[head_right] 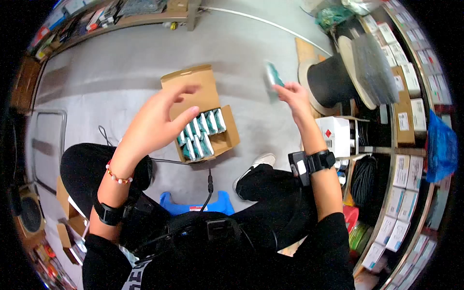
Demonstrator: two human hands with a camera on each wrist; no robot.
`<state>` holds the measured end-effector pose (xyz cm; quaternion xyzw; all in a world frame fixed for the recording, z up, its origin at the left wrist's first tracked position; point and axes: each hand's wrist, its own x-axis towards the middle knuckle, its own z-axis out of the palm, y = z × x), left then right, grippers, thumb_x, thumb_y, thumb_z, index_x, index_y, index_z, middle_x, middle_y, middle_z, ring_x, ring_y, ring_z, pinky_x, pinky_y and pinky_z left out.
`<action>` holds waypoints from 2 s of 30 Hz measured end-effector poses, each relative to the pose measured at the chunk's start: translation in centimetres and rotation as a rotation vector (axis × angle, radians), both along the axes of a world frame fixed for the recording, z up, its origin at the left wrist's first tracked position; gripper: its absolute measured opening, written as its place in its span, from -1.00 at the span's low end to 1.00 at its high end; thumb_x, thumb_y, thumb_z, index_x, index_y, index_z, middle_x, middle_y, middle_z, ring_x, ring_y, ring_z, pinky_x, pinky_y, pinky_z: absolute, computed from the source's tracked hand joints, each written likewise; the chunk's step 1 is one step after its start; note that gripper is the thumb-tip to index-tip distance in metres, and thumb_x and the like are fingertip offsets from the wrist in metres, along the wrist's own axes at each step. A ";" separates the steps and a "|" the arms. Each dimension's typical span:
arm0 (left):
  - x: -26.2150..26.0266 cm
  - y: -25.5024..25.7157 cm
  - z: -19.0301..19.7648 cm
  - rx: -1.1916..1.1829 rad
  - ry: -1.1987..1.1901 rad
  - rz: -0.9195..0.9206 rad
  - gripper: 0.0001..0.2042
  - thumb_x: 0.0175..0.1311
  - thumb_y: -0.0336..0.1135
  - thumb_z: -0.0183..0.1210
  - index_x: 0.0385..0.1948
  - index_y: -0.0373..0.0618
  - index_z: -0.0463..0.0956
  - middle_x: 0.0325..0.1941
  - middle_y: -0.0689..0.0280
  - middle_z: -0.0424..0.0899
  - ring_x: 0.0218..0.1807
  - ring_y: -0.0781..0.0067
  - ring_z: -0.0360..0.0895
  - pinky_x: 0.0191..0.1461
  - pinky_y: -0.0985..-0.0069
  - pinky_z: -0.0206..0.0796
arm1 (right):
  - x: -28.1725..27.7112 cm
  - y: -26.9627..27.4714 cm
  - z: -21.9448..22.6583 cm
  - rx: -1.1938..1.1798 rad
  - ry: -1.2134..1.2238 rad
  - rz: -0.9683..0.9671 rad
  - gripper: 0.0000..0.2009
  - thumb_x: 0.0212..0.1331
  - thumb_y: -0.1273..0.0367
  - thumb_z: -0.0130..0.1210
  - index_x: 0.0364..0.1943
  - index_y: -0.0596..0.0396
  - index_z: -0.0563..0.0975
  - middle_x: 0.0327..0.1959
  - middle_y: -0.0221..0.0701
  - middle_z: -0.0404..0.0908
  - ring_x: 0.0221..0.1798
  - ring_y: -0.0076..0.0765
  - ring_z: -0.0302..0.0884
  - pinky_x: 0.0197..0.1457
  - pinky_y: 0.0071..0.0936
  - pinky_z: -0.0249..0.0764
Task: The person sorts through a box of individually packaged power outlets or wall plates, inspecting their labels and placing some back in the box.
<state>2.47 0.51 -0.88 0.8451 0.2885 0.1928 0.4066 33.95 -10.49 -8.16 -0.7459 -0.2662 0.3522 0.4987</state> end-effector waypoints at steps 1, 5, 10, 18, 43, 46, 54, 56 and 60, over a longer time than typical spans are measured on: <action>-0.1 -0.1 0.5 -0.029 -0.021 0.042 -0.52 -0.02 -0.19 0.14 -0.02 -0.08 0.26 -0.11 0.10 0.46 -0.08 0.16 0.41 -0.04 0.36 0.25 | -2.5 0.1 2.0 0.057 -0.112 0.119 -0.80 -0.10 0.43 0.18 -0.37 0.12 0.44 -0.53 -0.50 0.50 -0.51 -0.65 0.39 -0.46 -0.77 0.29; -0.7 0.2 0.8 0.024 -0.112 0.075 -0.24 -0.17 -0.16 0.28 0.13 0.00 0.05 -0.01 0.08 0.41 0.02 0.14 0.35 0.08 0.35 0.17 | -10.5 0.2 7.7 0.189 -0.009 0.292 -0.80 -0.09 0.50 0.14 -0.31 0.14 0.45 -0.47 -0.50 0.51 -0.46 -0.70 0.39 -0.43 -0.79 0.25; -1.6 -0.2 0.2 -0.379 -0.128 -0.186 -0.64 -0.14 -0.24 0.29 -0.32 -0.24 0.46 -0.32 0.21 0.54 -0.13 0.40 0.44 -0.04 0.50 0.23 | -15.5 -0.7 9.0 0.212 0.046 0.590 -0.85 -0.10 0.51 0.14 -0.38 0.16 0.47 -0.47 -0.56 0.47 -0.43 -0.75 0.34 -0.42 -0.77 0.23; -1.3 -0.7 0.8 -0.606 -0.137 -0.200 -0.82 -0.05 -0.37 0.23 -0.45 -0.19 0.43 -0.43 0.41 0.50 -0.36 0.69 0.39 -0.29 0.69 0.25 | -15.8 -0.8 9.8 0.204 -0.140 0.601 -0.91 -0.12 0.51 0.11 -0.50 0.15 0.45 -0.52 -0.58 0.41 -0.52 -0.73 0.25 -0.44 -0.74 0.22; -1.4 0.1 1.3 -0.808 -0.221 -0.246 -0.83 0.03 -0.45 0.15 -0.61 -0.12 0.30 -0.58 0.50 0.45 -0.52 0.80 0.31 -0.45 0.79 0.14 | -12.0 -0.3 8.2 0.092 0.130 0.746 -0.76 -0.11 0.28 0.22 -0.42 0.12 0.49 -0.54 -0.59 0.43 -0.48 -0.73 0.28 -0.41 -0.75 0.19; -1.5 0.2 1.1 -0.831 -0.260 -0.257 -0.81 0.00 -0.48 0.18 -0.61 -0.11 0.28 -0.58 0.51 0.43 -0.51 0.80 0.29 -0.45 0.79 0.13 | -12.1 -0.2 8.3 0.221 0.191 0.646 -0.84 -0.04 0.33 0.15 -0.47 0.11 0.46 -0.53 -0.57 0.44 -0.42 -0.72 0.32 -0.33 -0.74 0.25; -1.1 -0.1 0.9 -0.535 -0.214 -0.090 -0.80 -0.10 -0.48 0.24 -0.49 -0.15 0.37 -0.57 0.54 0.39 -0.52 0.82 0.24 -0.48 0.81 0.05 | -13.0 0.0 8.8 0.330 0.042 0.582 -0.92 -0.01 0.45 0.09 -0.51 0.12 0.43 -0.52 -0.56 0.44 -0.41 -0.71 0.35 -0.32 -0.72 0.30; -1.1 -0.1 0.9 -0.485 -0.158 -0.092 -0.81 -0.11 -0.48 0.25 -0.46 -0.18 0.41 -0.57 0.54 0.39 -0.53 0.82 0.23 -0.50 0.80 0.05 | -13.0 -0.2 9.0 0.345 -0.017 0.566 -0.92 -0.02 0.46 0.09 -0.52 0.12 0.42 -0.52 -0.57 0.44 -0.42 -0.71 0.35 -0.33 -0.72 0.29; -1.4 0.1 1.4 -0.388 -0.076 -0.082 -0.89 -0.08 -0.47 0.22 -0.58 -0.19 0.43 -0.58 0.55 0.38 -0.55 0.82 0.19 -0.53 0.81 0.02 | -13.2 -0.3 9.3 0.393 -0.070 0.503 -0.90 -0.07 0.49 0.12 -0.51 0.12 0.41 -0.55 -0.59 0.41 -0.44 -0.72 0.33 -0.35 -0.73 0.28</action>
